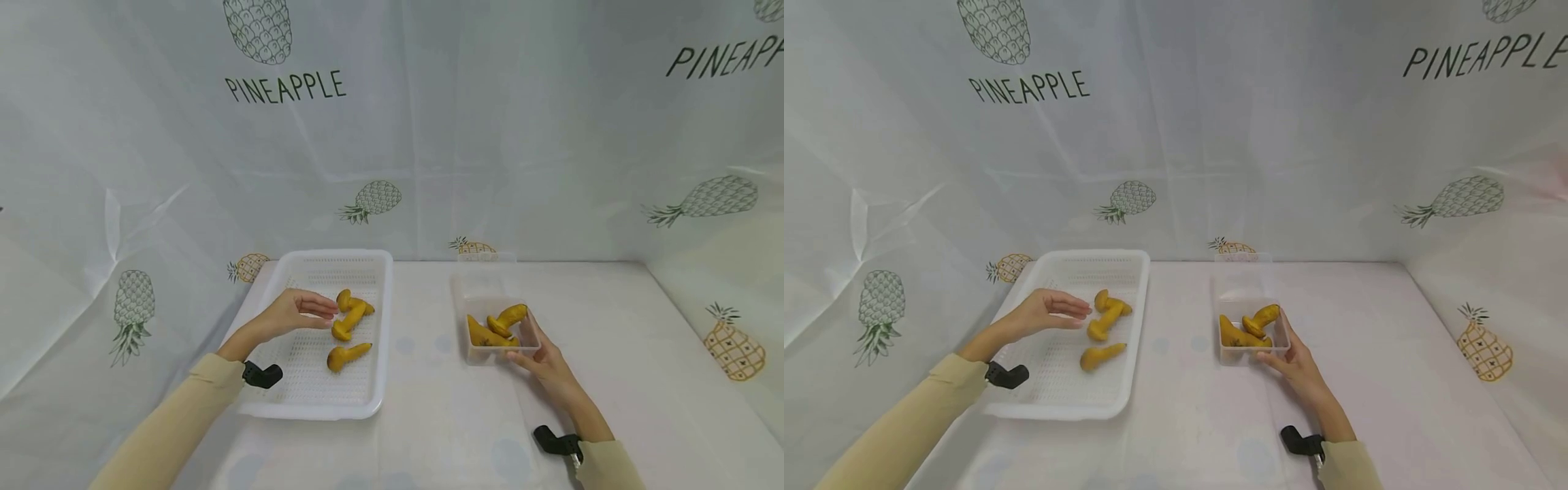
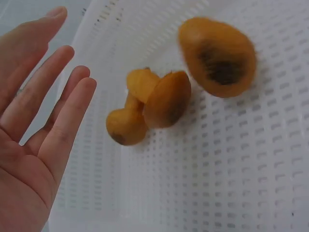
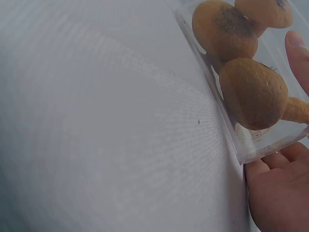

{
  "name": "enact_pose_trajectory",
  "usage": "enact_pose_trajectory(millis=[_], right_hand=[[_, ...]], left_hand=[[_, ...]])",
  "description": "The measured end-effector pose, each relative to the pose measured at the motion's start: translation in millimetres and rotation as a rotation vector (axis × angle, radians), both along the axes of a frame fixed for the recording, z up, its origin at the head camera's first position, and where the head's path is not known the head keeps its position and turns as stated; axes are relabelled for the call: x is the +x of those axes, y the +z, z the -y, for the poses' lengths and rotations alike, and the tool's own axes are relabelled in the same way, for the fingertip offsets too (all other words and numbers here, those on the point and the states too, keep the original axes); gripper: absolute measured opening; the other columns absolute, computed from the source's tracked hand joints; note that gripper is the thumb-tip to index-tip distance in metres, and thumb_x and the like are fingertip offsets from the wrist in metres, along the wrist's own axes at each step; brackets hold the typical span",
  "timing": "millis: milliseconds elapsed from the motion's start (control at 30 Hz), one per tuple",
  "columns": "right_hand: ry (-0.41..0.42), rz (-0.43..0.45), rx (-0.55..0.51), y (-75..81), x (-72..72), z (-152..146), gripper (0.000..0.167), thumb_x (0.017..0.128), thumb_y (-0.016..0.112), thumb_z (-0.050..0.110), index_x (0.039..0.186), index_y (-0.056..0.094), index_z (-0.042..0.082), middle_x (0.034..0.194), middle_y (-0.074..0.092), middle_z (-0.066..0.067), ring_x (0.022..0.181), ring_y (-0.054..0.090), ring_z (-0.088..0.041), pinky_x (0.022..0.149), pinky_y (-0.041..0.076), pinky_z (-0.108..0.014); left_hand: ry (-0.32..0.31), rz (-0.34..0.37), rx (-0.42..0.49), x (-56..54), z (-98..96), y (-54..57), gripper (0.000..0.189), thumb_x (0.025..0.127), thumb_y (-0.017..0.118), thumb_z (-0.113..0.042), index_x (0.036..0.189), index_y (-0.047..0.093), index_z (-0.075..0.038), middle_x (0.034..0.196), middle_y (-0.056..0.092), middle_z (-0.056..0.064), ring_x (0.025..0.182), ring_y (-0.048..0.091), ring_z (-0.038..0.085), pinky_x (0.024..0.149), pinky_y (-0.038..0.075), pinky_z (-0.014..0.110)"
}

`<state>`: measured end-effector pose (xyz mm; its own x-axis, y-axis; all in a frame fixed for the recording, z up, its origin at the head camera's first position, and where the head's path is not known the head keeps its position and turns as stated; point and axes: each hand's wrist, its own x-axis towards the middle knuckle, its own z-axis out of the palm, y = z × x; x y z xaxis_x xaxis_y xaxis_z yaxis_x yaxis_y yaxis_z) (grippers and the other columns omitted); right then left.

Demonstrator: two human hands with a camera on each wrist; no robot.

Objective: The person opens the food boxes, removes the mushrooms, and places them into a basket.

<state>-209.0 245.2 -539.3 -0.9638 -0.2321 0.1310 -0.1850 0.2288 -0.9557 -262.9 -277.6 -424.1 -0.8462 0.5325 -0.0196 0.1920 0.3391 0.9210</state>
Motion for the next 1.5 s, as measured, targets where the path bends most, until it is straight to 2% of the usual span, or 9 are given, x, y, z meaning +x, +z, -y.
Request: enact_pose_trajectory(millis=[167,333,400,667,900,1067,1267,1467,1500], right_hand=[[-0.010,0.006,0.008,-0.2,1.0,0,0.096,0.096,0.068,0.008,0.161,0.002,0.034,0.163,0.001,-0.022,0.147,-0.002,-0.046,0.093,0.033,-0.003],[0.010,-0.003,-0.022,-0.9,-1.4,0,0.095,0.096,0.067,0.006,0.161,0.002,0.032,0.165,-0.005,-0.015,0.148,-0.008,-0.040,0.099,0.028,-0.004],[0.008,-0.007,-0.021,-1.0,-1.7,0,0.096,0.096,0.068,0.006,0.161,0.003,0.032,0.165,-0.005,-0.013,0.148,-0.008,-0.039,0.100,0.026,-0.004],[-0.011,-0.003,0.001,-2.8,-1.1,0,0.096,0.095,0.069,0.008,0.161,0.004,0.033,0.165,-0.001,-0.013,0.149,-0.007,-0.038,0.099,0.022,-0.001],[-0.011,0.004,-0.001,-4.7,-1.0,-1,0.096,0.095,0.069,0.010,0.161,0.004,0.034,0.166,-0.001,-0.011,0.149,-0.006,-0.036,0.102,0.019,-0.002],[-0.015,-0.004,-0.011,-4.2,-0.8,-2,0.096,0.095,0.069,0.009,0.161,0.004,0.032,0.166,-0.001,-0.010,0.150,-0.007,-0.035,0.108,0.014,-0.007],[-0.010,-0.003,-0.021,-4.0,-0.1,-2,0.096,0.095,0.069,0.008,0.161,0.004,0.030,0.166,-0.003,-0.011,0.149,-0.008,-0.036,0.105,0.016,-0.005],[-0.011,-0.015,-0.033,-3.6,0.7,-1,0.095,0.094,0.070,0.008,0.161,0.006,0.031,0.166,-0.002,-0.009,0.150,-0.008,-0.034,0.105,0.014,-0.003],[-0.015,-0.012,-0.028,-3.1,0.7,-2,0.095,0.094,0.070,0.009,0.161,0.006,0.032,0.166,-0.001,-0.009,0.150,-0.007,-0.034,0.111,0.013,-0.009]], left_hand=[[-0.012,-0.007,0.016,-4.7,-20.3,6.4,0.043,0.085,0.079,-0.004,0.124,0.065,0.008,0.124,0.062,0.030,0.111,0.064,0.041,0.090,0.055,0.031],[-0.045,-0.014,0.044,-12.8,-46.0,13.4,0.043,0.085,0.080,-0.005,0.124,0.067,0.004,0.122,0.067,0.021,0.112,0.062,0.045,0.091,0.055,0.034],[-0.065,-0.019,0.051,-17.6,-57.0,15.7,0.042,0.085,0.080,-0.006,0.125,0.067,0.002,0.121,0.069,0.016,0.113,0.063,0.042,0.090,0.056,0.034],[-0.163,-0.055,0.059,-32.6,-103.1,25.7,0.035,0.087,0.079,-0.010,0.121,0.071,-0.003,0.121,0.070,0.008,0.109,0.067,0.026,0.091,0.056,0.038],[-0.239,-0.012,0.111,-38.1,-142.5,32.1,0.036,0.086,0.080,-0.009,0.120,0.071,-0.002,0.121,0.070,0.008,0.115,0.062,0.041,0.092,0.055,0.039],[-0.279,-0.005,0.124,-41.2,-168.5,30.3,0.037,0.085,0.079,-0.003,0.121,0.070,0.000,0.119,0.070,0.011,0.114,0.063,0.038,0.091,0.056,0.038],[-0.354,-0.002,0.118,-37.3,-199.2,24.5,0.039,0.085,0.077,0.003,0.123,0.068,0.003,0.123,0.067,0.016,0.115,0.063,0.033,0.091,0.056,0.038],[-0.410,-0.037,0.104,-36.3,-232.8,21.6,0.042,0.083,0.078,0.005,0.123,0.067,0.003,0.123,0.068,0.014,0.110,0.066,0.017,0.093,0.055,0.036],[-0.417,-0.043,0.097,-36.1,-238.6,22.2,0.043,0.082,0.079,0.005,0.123,0.067,0.003,0.123,0.068,0.013,0.109,0.066,0.014,0.094,0.054,0.036]])
